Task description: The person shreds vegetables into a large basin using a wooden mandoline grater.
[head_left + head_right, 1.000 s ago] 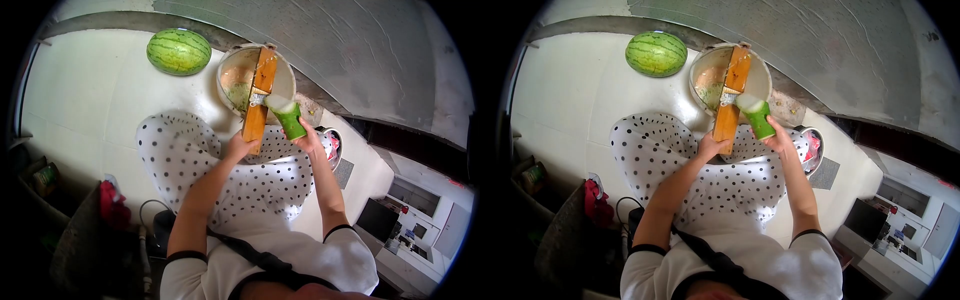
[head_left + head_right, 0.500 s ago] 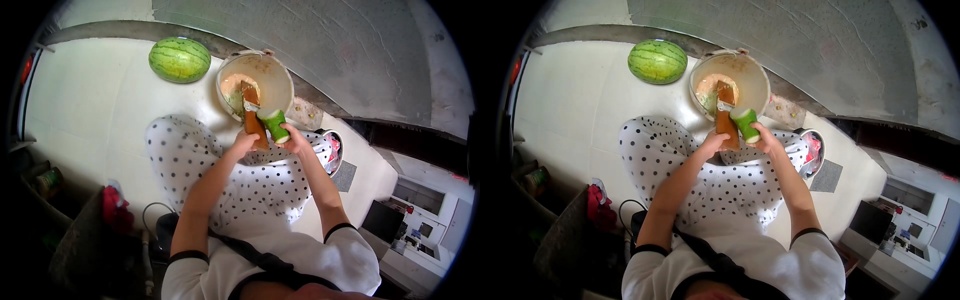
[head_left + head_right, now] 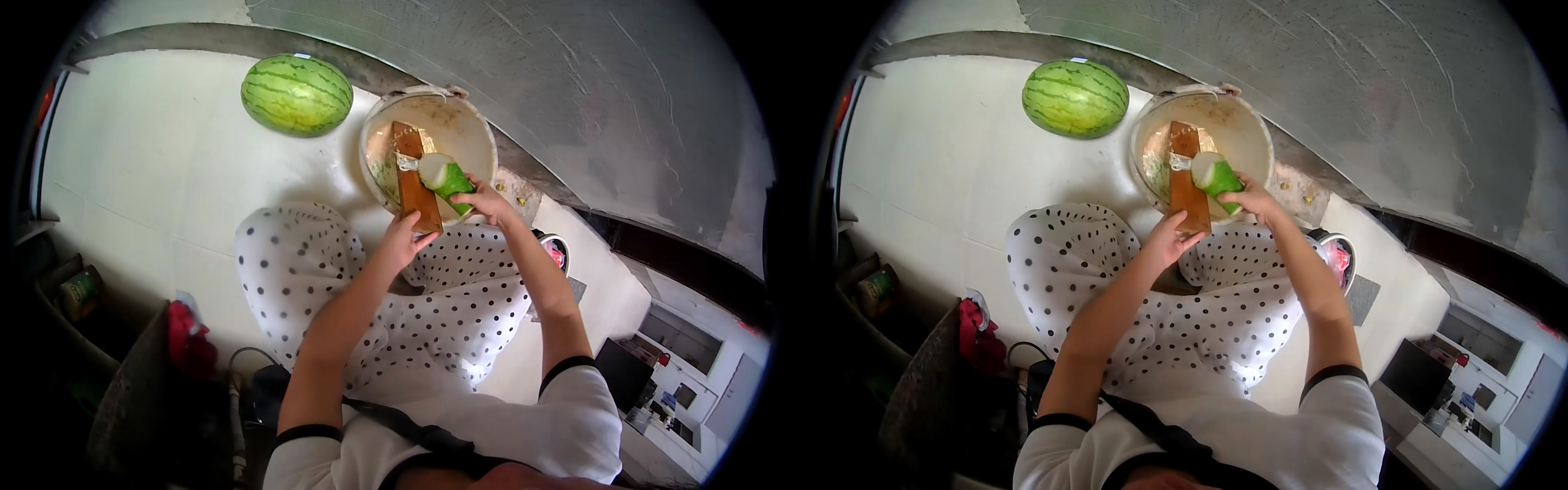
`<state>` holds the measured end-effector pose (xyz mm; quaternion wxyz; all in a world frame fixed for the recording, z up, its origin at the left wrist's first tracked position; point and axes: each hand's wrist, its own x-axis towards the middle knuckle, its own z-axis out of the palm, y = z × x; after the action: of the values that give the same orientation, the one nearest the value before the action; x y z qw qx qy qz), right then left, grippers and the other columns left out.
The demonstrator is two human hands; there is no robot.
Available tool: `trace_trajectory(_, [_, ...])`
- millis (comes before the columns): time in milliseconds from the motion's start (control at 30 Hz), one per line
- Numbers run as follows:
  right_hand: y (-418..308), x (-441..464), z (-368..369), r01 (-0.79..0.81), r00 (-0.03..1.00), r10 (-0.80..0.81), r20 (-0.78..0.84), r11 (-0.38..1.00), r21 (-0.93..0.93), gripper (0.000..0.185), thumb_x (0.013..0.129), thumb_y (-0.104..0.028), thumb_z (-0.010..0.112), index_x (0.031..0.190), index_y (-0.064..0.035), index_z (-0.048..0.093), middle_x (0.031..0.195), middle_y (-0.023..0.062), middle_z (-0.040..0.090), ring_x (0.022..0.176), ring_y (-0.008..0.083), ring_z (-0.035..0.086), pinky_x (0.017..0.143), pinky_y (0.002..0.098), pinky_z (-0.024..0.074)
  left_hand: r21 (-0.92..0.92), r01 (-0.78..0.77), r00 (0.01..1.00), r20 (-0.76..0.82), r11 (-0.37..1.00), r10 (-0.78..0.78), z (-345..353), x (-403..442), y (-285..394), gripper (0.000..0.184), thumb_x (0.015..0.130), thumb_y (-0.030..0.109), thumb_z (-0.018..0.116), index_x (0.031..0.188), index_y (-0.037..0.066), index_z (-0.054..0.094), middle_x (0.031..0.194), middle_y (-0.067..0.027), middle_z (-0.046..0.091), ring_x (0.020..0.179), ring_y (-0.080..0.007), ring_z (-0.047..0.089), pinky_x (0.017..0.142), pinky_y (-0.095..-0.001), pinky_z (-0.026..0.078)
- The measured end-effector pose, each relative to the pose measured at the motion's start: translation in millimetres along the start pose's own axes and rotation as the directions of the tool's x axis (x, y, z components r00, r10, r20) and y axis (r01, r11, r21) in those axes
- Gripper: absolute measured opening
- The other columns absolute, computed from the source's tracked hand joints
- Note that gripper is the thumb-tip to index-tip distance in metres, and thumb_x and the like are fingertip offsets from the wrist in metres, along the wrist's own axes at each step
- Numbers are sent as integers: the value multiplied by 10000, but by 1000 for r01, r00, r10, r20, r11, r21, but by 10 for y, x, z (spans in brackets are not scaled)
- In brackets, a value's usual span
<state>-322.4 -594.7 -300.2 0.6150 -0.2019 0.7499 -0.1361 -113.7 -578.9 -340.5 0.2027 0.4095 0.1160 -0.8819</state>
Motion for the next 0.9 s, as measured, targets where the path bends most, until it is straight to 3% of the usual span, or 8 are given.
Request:
trace_trajectory(133, [-233, -35, 83, 25, 997, -42, -62, 965, -262, 919, 578, -291, 748, 1328, -85, 259, 992, 135, 580, 849, 195, 590, 551, 290, 519, 86, -71, 989, -123, 994, 81, -67, 77, -268, 326, 814, 146, 592, 1110, 83, 469, 1063, -75, 544, 934, -203, 548, 814, -331, 493])
trace_trajectory(200, [-286, -35, 118, 71, 995, -93, -46, 932, -355, 956, 557, -323, 758, 1332, -86, 250, 969, 175, 591, 878, 265, 598, 628, 343, 524, 231, -13, 974, -215, 973, 64, -51, 77, -240, 310, 769, 143, 639, 1044, 81, 508, 1000, -52, 560, 876, -176, 560, 727, -303, 513])
trace_trajectory(267, [-117, 56, 109, 318, 905, -424, 38, 612, -724, 957, 547, -339, 766, 1322, -95, 261, 1006, 228, 573, 909, 369, 581, 745, 391, 499, 288, -33, 969, -224, 957, 101, -40, 129, -255, 317, 754, 154, 644, 1033, 86, 510, 979, -48, 560, 843, -172, 566, 660, -305, 521])
trace_trajectory(400, [-437, -432, 392, 20, 992, -123, -41, 459, -888, 964, 593, -281, 733, 1362, -128, 172, 1075, 279, 538, 979, 386, 550, 826, 397, 459, 269, -39, 953, -278, 962, 117, -16, 161, -206, 323, 748, 175, 656, 1025, 88, 514, 965, -50, 564, 821, -175, 571, 632, -314, 526])
trace_trajectory(567, [-299, -216, 302, 211, 967, -250, 56, 652, -729, 982, 643, -211, 699, 1389, -160, 63, 1030, 244, 560, 882, 362, 593, 732, 395, 493, 306, 48, 952, -301, 951, 49, -97, 286, -231, 484, 749, 193, 666, 1154, 75, 430, 1037, -100, 540, 874, -204, 574, 634, -345, 526])
trace_trajectory(633, [-376, 294, 268, 91, 995, -102, -8, 920, -382, 981, 669, -185, 678, 1397, -140, 21, 1020, 217, 573, 712, 265, 617, 556, 332, 510, 378, -4, 894, -414, 926, 173, 10, 193, -159, 628, 732, 152, 682, 1198, 66, 270, 994, -151, 534, 748, -205, 596, 508, -298, 522])
trace_trajectory(800, [-483, 327, 320, -43, 993, -4, -121, 921, -388, 980, 648, -212, 681, 1394, -97, 56, 1007, 202, 577, 618, 210, 591, 458, 277, 472, 284, -141, 921, -313, 949, 230, 116, 78, -85, 655, 747, 93, 660, 1216, 43, 205, 987, -169, 527, 737, -214, 599, 509, -296, 526])
trace_trajectory(900, [-545, -91, 266, 72, 997, -52, 57, 906, -417, 996, 645, -228, 680, 1387, -99, 28, 1064, 193, 543, 669, 215, 593, 467, 277, 481, 190, -127, 964, -206, 973, 166, 43, 141, -129, 668, 757, 85, 655, 1236, 50, 191, 1083, -175, 480, 851, -229, 574, 597, -329, 531])
